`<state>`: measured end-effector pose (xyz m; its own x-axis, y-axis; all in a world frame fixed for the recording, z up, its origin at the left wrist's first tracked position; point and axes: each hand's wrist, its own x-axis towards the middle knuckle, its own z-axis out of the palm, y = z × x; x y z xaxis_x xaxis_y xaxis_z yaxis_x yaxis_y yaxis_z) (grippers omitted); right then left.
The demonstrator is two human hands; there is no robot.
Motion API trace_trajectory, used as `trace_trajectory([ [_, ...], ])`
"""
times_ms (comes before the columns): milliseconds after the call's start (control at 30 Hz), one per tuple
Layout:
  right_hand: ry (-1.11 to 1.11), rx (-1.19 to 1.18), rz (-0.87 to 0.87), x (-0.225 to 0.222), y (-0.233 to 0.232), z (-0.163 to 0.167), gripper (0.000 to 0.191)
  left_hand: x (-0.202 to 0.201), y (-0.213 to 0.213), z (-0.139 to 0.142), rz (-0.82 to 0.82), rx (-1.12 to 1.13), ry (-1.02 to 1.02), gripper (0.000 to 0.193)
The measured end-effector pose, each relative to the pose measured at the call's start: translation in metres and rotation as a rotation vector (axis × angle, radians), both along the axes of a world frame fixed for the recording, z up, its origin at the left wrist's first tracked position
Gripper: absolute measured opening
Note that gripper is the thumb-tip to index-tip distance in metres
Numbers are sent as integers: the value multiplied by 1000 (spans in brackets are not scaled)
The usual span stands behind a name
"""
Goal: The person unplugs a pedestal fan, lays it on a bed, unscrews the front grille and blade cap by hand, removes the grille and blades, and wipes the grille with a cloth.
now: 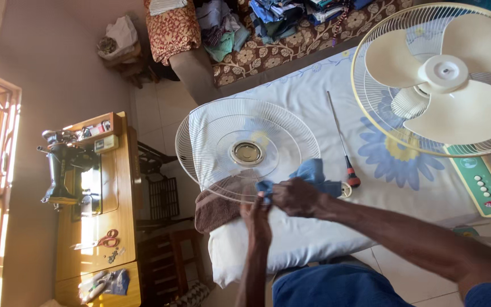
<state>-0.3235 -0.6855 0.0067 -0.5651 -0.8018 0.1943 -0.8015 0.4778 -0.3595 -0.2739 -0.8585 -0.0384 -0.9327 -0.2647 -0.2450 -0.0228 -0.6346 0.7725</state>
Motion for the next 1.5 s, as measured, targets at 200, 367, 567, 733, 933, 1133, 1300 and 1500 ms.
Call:
trace_trajectory([
  [200, -462, -134, 170, -21, 8, -15, 35, 23, -14, -14, -56, 232, 32, 69],
  [367, -309, 242, -406, -59, 46, -46, 22, 38, -14, 13, -165, 129, 101, 98],
  [567, -507, 60, -120, -50, 40, -33, 32, 25, -20, 36, -202, 152, 223, 102],
  [733, -347, 271, -621, -87, 49, -15, 36, 29, -17, 45, -276, 137, 194, 103],
  [933, -236, -220, 381, -70, 46, -24, 47, 28, -8, 50, -226, 142, 126, 102],
  [1133, -194, 378, -547, -77, 55, -14, 43, 29, -4, 49, -243, 213, 196, 102],
  [1300, -228, 55, 199, -69, 41, -10, 41, 25, -3, 52, -246, 230, 224, 101],
  [1500, -101, 437, -303, -83, 74, 13, 21, 26, -8, 62, -266, 199, 231, 101],
])
